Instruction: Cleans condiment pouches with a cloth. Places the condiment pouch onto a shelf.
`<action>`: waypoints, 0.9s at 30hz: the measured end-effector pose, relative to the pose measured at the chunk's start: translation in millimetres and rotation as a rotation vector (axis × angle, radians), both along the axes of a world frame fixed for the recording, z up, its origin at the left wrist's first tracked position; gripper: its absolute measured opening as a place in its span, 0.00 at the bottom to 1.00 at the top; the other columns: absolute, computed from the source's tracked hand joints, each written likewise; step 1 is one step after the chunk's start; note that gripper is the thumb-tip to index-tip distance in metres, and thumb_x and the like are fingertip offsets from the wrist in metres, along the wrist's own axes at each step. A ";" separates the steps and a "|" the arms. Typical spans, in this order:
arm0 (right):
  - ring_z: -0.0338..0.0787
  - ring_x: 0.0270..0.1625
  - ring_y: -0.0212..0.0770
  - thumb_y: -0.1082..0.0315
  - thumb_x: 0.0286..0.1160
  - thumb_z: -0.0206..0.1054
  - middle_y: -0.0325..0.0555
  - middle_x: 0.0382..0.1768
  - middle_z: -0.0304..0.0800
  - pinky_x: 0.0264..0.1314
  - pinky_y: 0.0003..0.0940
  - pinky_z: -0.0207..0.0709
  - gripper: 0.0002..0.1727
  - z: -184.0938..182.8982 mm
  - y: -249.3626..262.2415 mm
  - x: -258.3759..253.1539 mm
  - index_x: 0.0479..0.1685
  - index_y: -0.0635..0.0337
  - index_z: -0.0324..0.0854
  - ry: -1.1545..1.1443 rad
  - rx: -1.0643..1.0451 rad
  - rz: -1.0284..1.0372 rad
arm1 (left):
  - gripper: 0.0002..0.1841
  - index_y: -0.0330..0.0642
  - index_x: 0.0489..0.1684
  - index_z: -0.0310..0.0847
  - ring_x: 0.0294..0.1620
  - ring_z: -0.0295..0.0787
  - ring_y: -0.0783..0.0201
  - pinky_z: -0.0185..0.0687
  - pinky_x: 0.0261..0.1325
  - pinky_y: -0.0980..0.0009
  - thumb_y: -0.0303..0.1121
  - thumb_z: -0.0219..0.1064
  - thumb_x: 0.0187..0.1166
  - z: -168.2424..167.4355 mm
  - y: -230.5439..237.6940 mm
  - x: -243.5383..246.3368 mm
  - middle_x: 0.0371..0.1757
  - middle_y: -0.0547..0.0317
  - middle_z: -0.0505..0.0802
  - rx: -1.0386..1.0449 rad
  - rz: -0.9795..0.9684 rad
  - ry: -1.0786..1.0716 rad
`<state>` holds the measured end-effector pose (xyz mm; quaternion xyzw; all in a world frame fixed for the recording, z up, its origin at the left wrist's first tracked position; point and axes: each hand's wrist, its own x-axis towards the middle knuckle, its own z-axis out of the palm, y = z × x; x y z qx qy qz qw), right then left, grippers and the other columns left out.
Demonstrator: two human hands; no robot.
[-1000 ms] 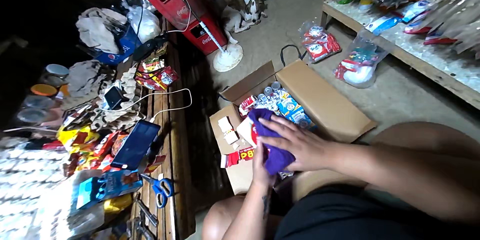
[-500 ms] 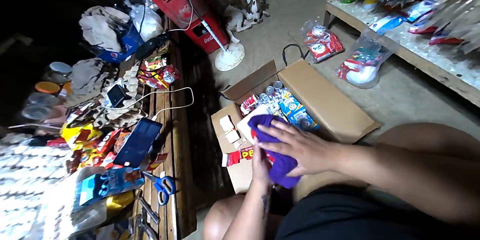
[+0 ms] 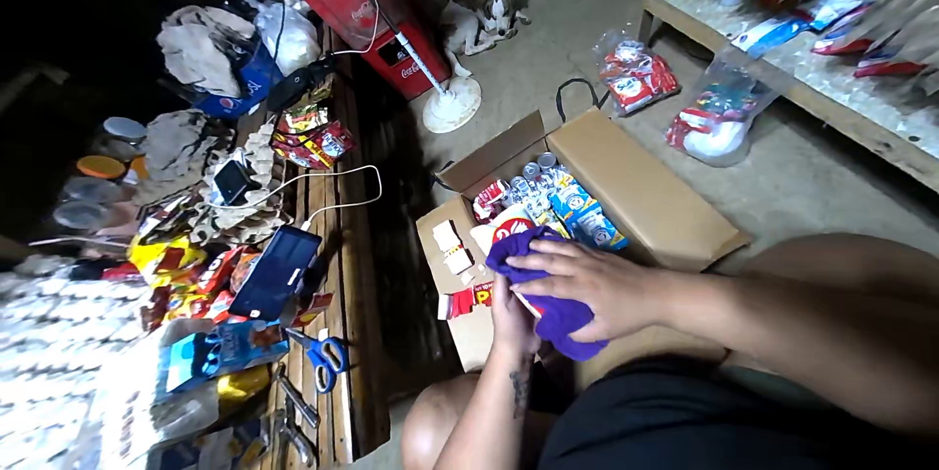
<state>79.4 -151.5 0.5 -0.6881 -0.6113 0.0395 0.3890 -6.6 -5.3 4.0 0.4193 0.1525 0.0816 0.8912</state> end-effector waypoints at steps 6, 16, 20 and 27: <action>0.59 0.90 0.67 0.53 0.59 0.79 0.53 0.89 0.62 0.86 0.66 0.57 0.43 2.4 1.1 5.0 0.83 0.51 0.73 0.161 -0.032 -0.215 | 0.26 0.47 0.67 0.72 0.55 0.90 0.75 0.87 0.60 0.71 0.49 0.31 0.92 -14.2 -3.9 -3.1 0.51 0.68 0.93 0.093 -0.177 0.023; 0.77 0.79 0.64 0.46 0.61 0.65 0.51 0.75 0.82 0.77 0.62 0.71 0.35 -30.2 10.6 -15.5 0.72 0.50 0.83 -0.069 0.047 -0.201 | 0.34 0.34 0.85 0.55 0.73 0.75 0.70 0.70 0.76 0.69 0.48 0.20 0.94 -9.4 4.6 0.4 0.73 0.49 0.78 0.158 -0.042 0.067; 0.76 0.81 0.59 0.47 0.62 0.66 0.49 0.78 0.80 0.81 0.58 0.67 0.36 -27.8 10.0 -8.9 0.75 0.51 0.81 0.020 0.033 -0.186 | 0.35 0.37 0.84 0.58 0.72 0.77 0.68 0.73 0.75 0.65 0.52 0.19 0.93 -7.9 4.3 2.2 0.73 0.50 0.79 0.120 -0.075 0.123; 0.62 0.87 0.71 0.49 0.61 0.71 0.63 0.87 0.63 0.84 0.69 0.59 0.45 -15.8 7.0 4.5 0.85 0.59 0.70 0.173 -0.114 -0.315 | 0.36 0.36 0.83 0.58 0.65 0.82 0.70 0.79 0.68 0.67 0.53 0.20 0.93 -6.0 -14.0 -4.5 0.68 0.52 0.83 0.149 -0.216 0.196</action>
